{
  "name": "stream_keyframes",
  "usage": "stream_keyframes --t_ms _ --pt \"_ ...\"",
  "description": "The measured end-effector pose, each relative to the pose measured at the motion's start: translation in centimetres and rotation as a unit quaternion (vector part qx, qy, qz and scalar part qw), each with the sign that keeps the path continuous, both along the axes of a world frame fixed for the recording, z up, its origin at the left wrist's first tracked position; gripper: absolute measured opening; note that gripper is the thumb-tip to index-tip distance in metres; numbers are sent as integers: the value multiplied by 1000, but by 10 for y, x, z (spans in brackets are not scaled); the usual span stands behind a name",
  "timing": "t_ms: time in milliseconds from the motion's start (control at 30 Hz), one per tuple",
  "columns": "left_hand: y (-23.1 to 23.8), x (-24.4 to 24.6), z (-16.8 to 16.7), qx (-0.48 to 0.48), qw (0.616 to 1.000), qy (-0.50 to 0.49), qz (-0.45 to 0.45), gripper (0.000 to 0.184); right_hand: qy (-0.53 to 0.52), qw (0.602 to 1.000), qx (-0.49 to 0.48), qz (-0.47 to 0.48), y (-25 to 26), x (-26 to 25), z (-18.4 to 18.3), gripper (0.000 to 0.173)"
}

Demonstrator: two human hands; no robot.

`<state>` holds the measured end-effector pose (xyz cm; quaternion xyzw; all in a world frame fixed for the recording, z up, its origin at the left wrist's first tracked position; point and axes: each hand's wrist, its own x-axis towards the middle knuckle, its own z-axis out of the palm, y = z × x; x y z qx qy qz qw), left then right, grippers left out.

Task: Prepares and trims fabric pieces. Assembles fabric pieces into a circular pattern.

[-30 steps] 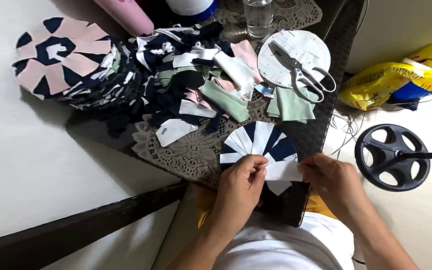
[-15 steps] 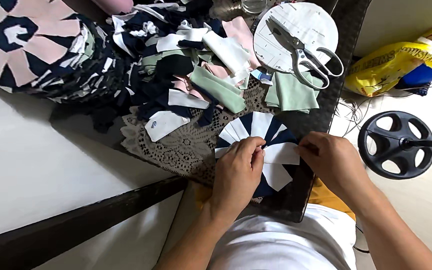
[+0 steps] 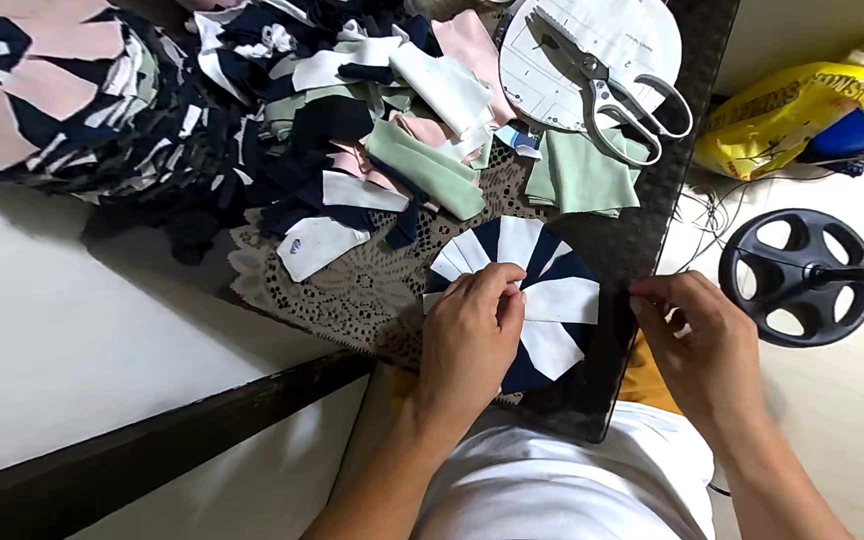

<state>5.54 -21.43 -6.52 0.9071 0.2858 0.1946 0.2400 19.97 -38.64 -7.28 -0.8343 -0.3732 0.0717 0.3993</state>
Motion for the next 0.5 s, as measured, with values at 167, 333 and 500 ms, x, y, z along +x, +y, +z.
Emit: stream_keyframes --t_ms 167,333,500 --pt "-1 0 1 -6 1000 7 5 17 -87 996 33 0 5 -22 -15 17" --pt "-1 0 1 -4 1000 8 2 18 -142 990 1 -3 12 -27 -20 20" --pt "0 1 1 5 1000 26 -5 19 -134 991 -23 0 12 -25 -24 23"
